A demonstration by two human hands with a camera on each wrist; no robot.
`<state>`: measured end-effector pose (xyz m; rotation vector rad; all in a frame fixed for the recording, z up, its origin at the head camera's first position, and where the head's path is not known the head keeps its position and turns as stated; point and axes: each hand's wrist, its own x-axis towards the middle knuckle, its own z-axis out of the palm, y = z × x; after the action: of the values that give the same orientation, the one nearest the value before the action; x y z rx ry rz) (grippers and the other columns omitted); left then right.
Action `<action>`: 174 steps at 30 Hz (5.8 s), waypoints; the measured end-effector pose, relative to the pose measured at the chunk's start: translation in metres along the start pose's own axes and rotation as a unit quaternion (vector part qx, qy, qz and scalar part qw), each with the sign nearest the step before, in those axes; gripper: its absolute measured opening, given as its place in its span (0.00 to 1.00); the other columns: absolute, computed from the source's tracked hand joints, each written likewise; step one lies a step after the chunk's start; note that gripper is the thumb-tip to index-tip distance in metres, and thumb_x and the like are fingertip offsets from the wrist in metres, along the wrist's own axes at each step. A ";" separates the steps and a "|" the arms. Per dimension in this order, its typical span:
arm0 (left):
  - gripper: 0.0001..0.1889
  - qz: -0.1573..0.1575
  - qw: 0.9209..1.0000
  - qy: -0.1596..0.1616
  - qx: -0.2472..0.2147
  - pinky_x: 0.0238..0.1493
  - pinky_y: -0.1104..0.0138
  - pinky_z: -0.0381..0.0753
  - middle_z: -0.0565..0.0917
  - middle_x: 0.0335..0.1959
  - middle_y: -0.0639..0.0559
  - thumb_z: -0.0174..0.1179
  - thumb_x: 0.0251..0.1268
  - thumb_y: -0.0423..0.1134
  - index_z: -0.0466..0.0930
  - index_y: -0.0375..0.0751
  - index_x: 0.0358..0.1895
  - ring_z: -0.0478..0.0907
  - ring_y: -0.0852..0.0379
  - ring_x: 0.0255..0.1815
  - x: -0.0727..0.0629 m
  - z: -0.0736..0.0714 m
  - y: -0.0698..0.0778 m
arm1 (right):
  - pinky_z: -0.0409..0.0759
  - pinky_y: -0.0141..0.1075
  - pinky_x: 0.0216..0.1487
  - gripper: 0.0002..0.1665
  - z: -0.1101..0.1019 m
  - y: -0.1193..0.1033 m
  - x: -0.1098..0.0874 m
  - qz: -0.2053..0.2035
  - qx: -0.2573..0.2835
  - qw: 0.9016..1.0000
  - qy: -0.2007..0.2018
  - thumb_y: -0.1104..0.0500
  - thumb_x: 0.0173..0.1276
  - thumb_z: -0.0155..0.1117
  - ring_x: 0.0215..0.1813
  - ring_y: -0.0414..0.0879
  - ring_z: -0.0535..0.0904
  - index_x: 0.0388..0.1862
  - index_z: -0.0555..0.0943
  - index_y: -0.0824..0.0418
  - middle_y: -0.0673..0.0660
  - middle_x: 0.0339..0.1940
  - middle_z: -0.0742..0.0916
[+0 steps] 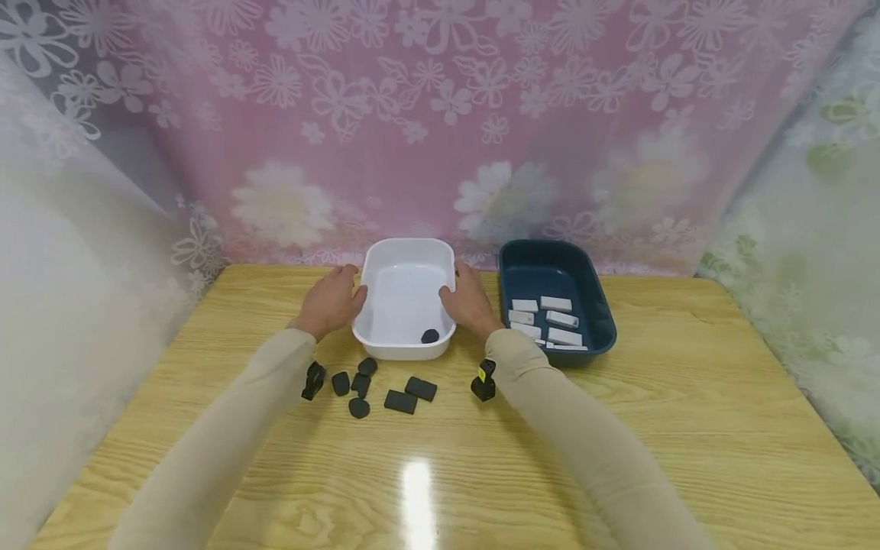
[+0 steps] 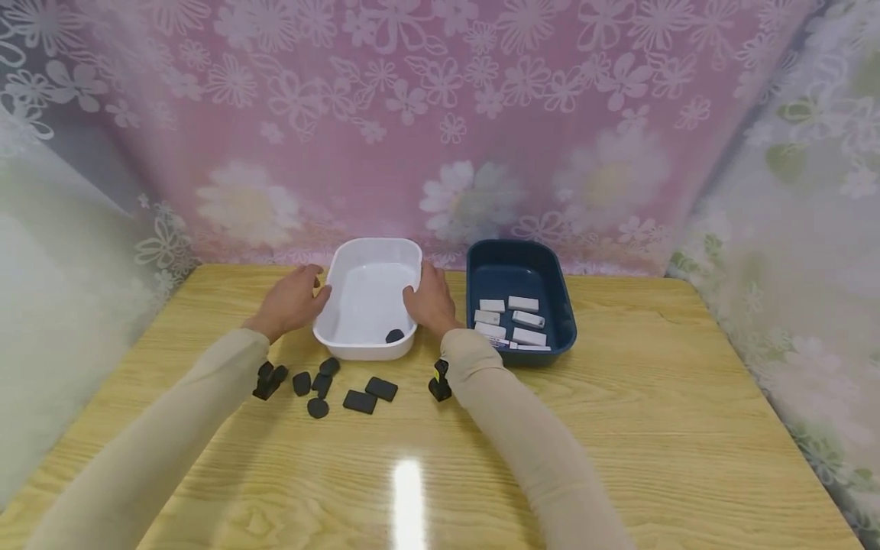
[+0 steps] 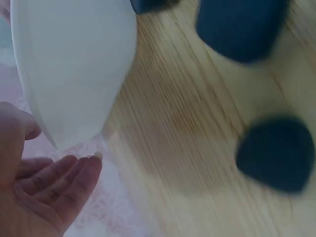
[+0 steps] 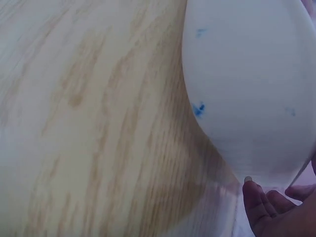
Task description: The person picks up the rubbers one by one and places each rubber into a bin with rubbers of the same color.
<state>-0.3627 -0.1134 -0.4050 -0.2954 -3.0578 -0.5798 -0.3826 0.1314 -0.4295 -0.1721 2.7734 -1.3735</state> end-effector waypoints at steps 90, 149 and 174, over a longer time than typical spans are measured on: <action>0.26 -0.188 0.982 -0.024 -0.003 0.36 0.53 0.79 0.80 0.34 0.37 0.47 0.69 0.37 0.55 0.27 0.65 0.81 0.42 0.34 0.018 0.038 0.026 | 0.76 0.41 0.46 0.12 0.027 -0.001 -0.149 -0.213 -0.265 0.930 -0.138 0.63 0.69 0.60 0.45 0.49 0.75 0.49 0.78 0.66 0.58 0.44 0.77; 0.23 -0.198 0.980 0.002 0.007 0.41 0.51 0.79 0.81 0.40 0.36 0.51 0.66 0.36 0.60 0.30 0.61 0.81 0.40 0.40 0.022 0.034 0.029 | 0.75 0.38 0.48 0.16 0.029 -0.037 -0.050 -0.162 -0.192 0.963 -0.102 0.62 0.65 0.66 0.43 0.47 0.78 0.51 0.82 0.64 0.58 0.44 0.83; 0.20 -0.189 0.982 0.001 0.001 0.41 0.50 0.78 0.81 0.40 0.35 0.50 0.67 0.35 0.61 0.30 0.58 0.80 0.39 0.41 0.019 0.037 0.031 | 0.75 0.42 0.51 0.16 0.039 -0.044 -0.042 -0.063 -0.242 0.953 -0.170 0.55 0.61 0.70 0.51 0.44 0.79 0.49 0.85 0.51 0.47 0.47 0.86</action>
<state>-0.3748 -0.0682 -0.4268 0.2956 -3.1280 -0.5825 -0.3335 0.0793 -0.4185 -0.5515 2.7673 -0.5728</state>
